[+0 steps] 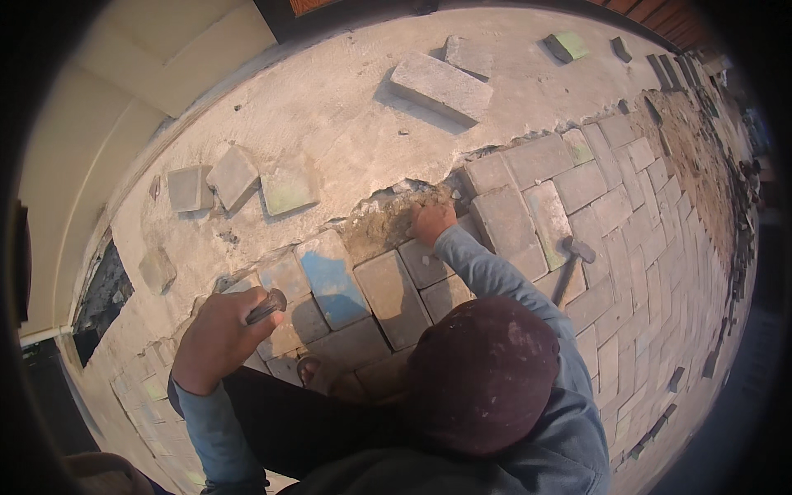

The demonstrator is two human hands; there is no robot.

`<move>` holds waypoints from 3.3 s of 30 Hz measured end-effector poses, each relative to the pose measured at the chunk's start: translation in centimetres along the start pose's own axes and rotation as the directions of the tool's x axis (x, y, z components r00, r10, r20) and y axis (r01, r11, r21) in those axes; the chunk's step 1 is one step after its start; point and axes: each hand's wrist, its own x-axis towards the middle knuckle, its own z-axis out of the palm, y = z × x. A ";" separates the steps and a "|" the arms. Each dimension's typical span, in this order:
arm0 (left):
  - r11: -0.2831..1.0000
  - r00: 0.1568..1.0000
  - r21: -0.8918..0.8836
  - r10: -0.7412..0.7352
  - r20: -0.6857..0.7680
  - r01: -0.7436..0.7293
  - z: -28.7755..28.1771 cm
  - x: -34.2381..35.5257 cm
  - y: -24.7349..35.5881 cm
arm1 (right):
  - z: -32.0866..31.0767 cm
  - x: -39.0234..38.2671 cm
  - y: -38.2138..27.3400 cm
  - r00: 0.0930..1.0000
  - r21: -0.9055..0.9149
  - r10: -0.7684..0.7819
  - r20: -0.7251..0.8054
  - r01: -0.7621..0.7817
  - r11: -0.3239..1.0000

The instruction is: The person uses a hammer and chisel to break and shape paving stones, then places them into gaps in a partially completed herringbone pattern on the ground. The person repeatedly breaks stones and fits them into the layout.

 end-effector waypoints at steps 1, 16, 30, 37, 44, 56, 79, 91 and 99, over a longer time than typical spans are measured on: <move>1.000 1.000 -0.001 0.000 -0.001 0.000 0.1 0.0 -0.3 | 0.8 0.5 -0.1 1.000 -0.007 0.025 -0.001 -0.025 1.000; 0.951 0.958 -0.125 -0.286 -0.008 0.283 1.1 1.2 -3.1 | -25.3 -19.8 27.2 0.955 0.495 0.297 0.019 -0.268 0.827; 0.719 0.955 -0.682 -0.093 -0.282 -0.131 4.5 18.5 8.2 | 10.0 -36.8 24.1 0.817 0.593 0.545 -0.187 -0.348 0.726; 0.632 0.933 -0.738 -0.061 -0.354 -0.239 6.6 26.2 13.1 | 17.7 -35.3 15.9 0.674 0.870 0.695 -0.251 -0.156 0.467; 0.668 0.882 -0.638 0.057 -0.467 -0.381 9.0 31.3 13.0 | 11.6 -31.7 14.6 0.558 0.598 0.813 -0.166 -0.598 0.533; 0.465 0.911 -0.786 0.158 -0.380 -0.408 16.8 34.2 9.2 | 5.8 -26.7 18.0 0.711 0.671 0.583 0.392 0.212 -0.710; 0.742 0.922 -0.549 0.298 -0.246 -0.386 15.5 32.0 9.7 | -20.4 -25.5 4.6 0.703 0.870 0.545 -0.457 0.480 0.111; 0.791 0.925 -0.480 0.304 -0.229 -0.379 15.7 32.1 10.0 | -22.3 -17.2 4.8 0.202 0.321 0.249 -0.947 0.589 0.741; 0.790 0.928 -0.488 0.294 -0.230 -0.371 16.0 31.9 10.0 | -21.1 -17.3 4.3 0.779 0.720 0.345 -0.524 0.189 0.668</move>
